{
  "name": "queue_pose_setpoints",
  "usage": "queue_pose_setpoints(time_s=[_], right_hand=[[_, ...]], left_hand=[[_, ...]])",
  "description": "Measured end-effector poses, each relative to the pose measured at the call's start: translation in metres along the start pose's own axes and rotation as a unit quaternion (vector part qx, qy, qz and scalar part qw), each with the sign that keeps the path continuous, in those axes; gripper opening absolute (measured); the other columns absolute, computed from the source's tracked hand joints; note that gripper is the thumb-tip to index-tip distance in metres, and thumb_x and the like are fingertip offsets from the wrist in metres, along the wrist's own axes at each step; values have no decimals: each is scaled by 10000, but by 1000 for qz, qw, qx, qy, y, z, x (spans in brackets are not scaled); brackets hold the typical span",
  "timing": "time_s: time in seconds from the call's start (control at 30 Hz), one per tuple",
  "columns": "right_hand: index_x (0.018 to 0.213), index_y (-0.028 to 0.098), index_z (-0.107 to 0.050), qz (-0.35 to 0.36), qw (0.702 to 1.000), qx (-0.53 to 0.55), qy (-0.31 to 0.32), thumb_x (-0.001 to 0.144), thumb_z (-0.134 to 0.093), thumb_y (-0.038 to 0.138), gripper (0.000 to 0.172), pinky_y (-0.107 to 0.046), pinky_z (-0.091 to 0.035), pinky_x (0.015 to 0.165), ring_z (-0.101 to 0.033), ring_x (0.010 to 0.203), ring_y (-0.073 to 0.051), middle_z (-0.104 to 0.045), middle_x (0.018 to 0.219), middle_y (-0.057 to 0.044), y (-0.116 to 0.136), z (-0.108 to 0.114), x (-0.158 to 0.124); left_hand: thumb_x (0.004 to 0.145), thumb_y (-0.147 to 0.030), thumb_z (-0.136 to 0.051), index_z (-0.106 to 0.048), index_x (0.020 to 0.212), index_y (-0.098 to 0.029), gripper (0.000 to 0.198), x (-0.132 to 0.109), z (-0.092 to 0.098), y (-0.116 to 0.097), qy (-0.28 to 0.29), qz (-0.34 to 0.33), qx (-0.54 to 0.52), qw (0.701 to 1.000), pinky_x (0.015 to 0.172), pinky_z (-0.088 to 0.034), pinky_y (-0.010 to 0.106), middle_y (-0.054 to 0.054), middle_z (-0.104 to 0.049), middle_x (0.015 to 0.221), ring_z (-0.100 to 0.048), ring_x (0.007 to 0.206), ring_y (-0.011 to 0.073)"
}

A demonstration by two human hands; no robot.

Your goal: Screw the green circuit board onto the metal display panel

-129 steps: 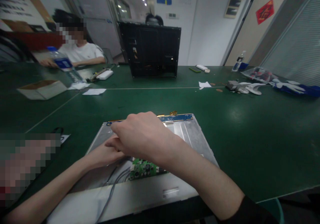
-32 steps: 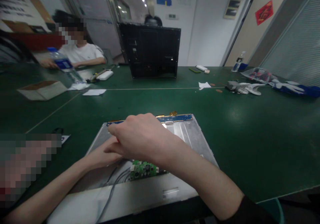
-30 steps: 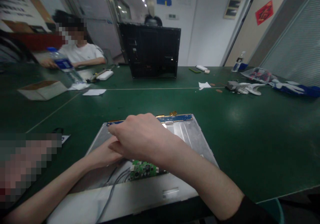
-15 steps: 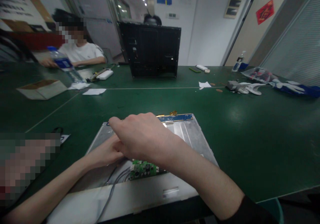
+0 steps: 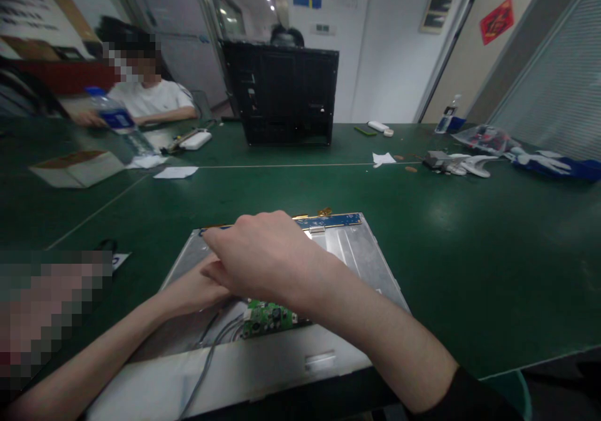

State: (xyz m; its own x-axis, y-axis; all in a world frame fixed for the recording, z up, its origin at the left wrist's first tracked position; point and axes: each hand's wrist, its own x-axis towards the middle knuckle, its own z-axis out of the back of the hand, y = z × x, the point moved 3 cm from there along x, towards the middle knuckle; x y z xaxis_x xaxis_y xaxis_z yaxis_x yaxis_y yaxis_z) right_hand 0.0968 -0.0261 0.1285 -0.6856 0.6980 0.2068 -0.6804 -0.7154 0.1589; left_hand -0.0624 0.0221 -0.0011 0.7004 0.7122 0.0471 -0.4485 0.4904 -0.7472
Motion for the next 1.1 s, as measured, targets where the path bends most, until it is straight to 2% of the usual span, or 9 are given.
queue_pose_setpoints(time_s=[0.1, 0.27, 0.5, 0.6, 0.73, 0.83, 0.9, 1.0, 1.1], right_hand=[[1069, 154, -629, 0, 1000, 0, -4, 972, -554, 263, 165, -283, -267, 526, -612, 661, -169, -723, 833, -66, 0, 0, 0], [1134, 134, -588, 4, 1000, 15, 16, 917, -576, 220, 234, -284, -260, 513, -620, 677, -175, -735, 907, -86, 0, 0, -1], [1091, 166, -624, 14, 1000, 0, -2, 973, -594, 314, 192, -283, -264, 532, -652, 705, -184, -745, 876, -66, 0, -1, -1], [1049, 174, -663, 10, 1000, -2, -1, 998, -557, 341, 204, -288, -252, 529, -646, 686, -179, -738, 823, -56, 0, 0, 0], [985, 167, -676, 5, 1000, 2, 4, 1013, -511, 328, 232, -291, -249, 527, -622, 663, -167, -719, 778, -53, 1, 1, 0], [1032, 155, -646, 4, 1000, -3, 1, 971, -540, 263, 163, -286, -257, 521, -605, 647, -160, -720, 809, -60, 1, 1, -1], [1076, 145, -621, 1, 1000, -4, 5, 936, -568, 246, 181, -284, -255, 510, -602, 644, -163, -722, 837, -69, 1, 1, -1], [1112, 137, -598, 10, 1000, 2, 12, 916, -585, 249, 225, -279, -253, 503, -605, 652, -166, -723, 868, -77, 1, 1, -1], [1104, 149, -600, 14, 1000, 2, 4, 936, -571, 255, 202, -280, -254, 513, -613, 668, -166, -725, 879, -71, 0, 0, -1]], left_hand=[[812, -312, -611, -668, 888, -178, 165, 0, 0, 1, -11, -9, 5, 1000, 824, -509, 365, 54, -731, 927, -636, 878, 240], [836, -261, -534, -665, 866, -187, 153, -1, 0, -4, 13, -4, 16, 1000, 824, -493, 337, 20, -720, 877, -631, 870, 232], [762, -306, -565, -651, 836, -197, 158, -2, 3, -14, 11, 10, 6, 1000, 797, -501, 335, 27, -713, 849, -621, 835, 236], [785, -324, -546, -657, 843, -199, 177, -2, 2, -11, 16, 13, 5, 1000, 785, -505, 332, 28, -717, 865, -625, 826, 224], [809, -316, -565, -664, 838, -180, 171, -1, 0, -1, -3, 13, 19, 1000, 783, -513, 353, 54, -726, 881, -633, 839, 233], [817, -302, -582, -684, 901, -176, 182, 0, 0, -2, -4, 3, 17, 1000, 833, -518, 384, 68, -736, 933, -635, 898, 252], [827, -270, -561, -696, 921, -186, 184, 0, 0, -5, 5, 3, 9, 1000, 854, -514, 380, 51, -739, 933, -637, 911, 251], [832, -223, -522, -701, 909, -199, 196, 0, 1, -7, 6, 11, 10, 1000, 866, -504, 351, 18, -743, 920, -639, 926, 244], [833, -226, -526, -684, 862, -189, 165, 0, 0, -4, 3, 7, 26, 1000, 868, -505, 344, 20, -735, 900, -640, 899, 237]])
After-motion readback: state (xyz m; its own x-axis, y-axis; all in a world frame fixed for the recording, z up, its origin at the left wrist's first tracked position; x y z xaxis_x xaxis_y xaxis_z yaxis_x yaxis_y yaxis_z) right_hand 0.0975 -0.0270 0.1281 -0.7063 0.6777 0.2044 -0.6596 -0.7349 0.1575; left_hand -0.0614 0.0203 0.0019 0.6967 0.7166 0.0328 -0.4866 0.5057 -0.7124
